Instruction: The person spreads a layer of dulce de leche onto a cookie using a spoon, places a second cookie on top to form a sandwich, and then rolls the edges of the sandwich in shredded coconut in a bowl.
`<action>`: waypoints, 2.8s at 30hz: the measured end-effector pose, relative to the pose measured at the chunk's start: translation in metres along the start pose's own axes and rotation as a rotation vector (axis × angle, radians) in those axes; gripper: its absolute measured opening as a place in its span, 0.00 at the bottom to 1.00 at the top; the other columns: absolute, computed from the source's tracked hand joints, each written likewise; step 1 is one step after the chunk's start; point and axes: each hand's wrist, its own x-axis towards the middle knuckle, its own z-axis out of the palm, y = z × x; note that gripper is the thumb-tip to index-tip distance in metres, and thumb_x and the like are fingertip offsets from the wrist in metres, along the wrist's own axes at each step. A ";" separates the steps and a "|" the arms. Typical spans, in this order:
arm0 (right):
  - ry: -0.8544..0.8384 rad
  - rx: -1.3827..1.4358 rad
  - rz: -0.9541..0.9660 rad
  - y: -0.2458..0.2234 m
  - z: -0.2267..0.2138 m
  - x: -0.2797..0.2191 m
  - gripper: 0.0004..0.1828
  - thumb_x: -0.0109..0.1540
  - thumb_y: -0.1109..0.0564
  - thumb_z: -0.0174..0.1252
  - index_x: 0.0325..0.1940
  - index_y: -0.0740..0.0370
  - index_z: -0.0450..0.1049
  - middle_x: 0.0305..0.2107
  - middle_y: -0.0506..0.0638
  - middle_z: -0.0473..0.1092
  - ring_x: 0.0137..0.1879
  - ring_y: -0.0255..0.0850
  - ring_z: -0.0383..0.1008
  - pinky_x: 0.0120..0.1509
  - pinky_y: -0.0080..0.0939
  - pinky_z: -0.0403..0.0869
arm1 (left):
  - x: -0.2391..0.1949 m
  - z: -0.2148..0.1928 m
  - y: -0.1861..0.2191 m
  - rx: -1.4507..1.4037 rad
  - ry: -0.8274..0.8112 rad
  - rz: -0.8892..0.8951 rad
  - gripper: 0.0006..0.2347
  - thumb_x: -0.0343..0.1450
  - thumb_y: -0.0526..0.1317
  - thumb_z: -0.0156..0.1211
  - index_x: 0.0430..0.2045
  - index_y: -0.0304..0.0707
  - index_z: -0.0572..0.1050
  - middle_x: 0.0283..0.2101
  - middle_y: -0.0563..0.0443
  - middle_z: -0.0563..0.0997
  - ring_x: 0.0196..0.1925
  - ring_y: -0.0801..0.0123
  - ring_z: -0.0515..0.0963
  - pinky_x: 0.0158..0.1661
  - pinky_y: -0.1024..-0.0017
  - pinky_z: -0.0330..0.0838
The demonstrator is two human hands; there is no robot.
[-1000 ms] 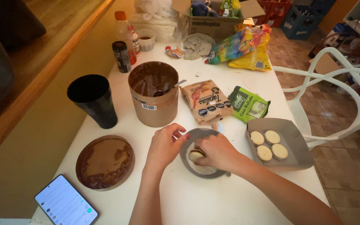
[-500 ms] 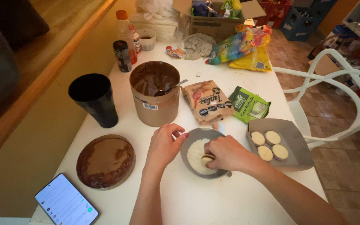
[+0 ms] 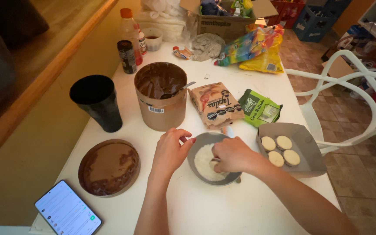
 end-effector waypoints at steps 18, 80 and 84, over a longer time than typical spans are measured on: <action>0.285 0.128 -0.143 -0.013 0.012 -0.004 0.14 0.52 0.48 0.66 0.36 0.56 0.79 0.30 0.54 0.77 0.42 0.57 0.82 0.49 0.59 0.78 | -0.002 -0.003 0.004 0.023 0.014 -0.008 0.10 0.70 0.41 0.67 0.40 0.38 0.83 0.34 0.42 0.82 0.34 0.50 0.85 0.40 0.56 0.79; 0.366 0.705 0.689 0.213 0.051 -0.141 0.05 0.59 0.56 0.70 0.32 0.57 0.81 0.22 0.43 0.74 0.28 0.33 0.68 0.31 0.37 0.63 | 0.006 0.019 -0.019 0.115 0.073 0.052 0.08 0.69 0.45 0.65 0.38 0.49 0.82 0.34 0.54 0.83 0.28 0.64 0.82 0.41 0.61 0.73; 0.386 0.746 0.706 0.202 0.040 -0.133 0.08 0.59 0.51 0.69 0.38 0.56 0.83 0.30 0.43 0.76 0.36 0.34 0.72 0.42 0.36 0.66 | 0.004 0.015 -0.011 0.142 0.011 -0.069 0.11 0.71 0.48 0.60 0.42 0.50 0.82 0.38 0.55 0.83 0.31 0.64 0.82 0.44 0.62 0.72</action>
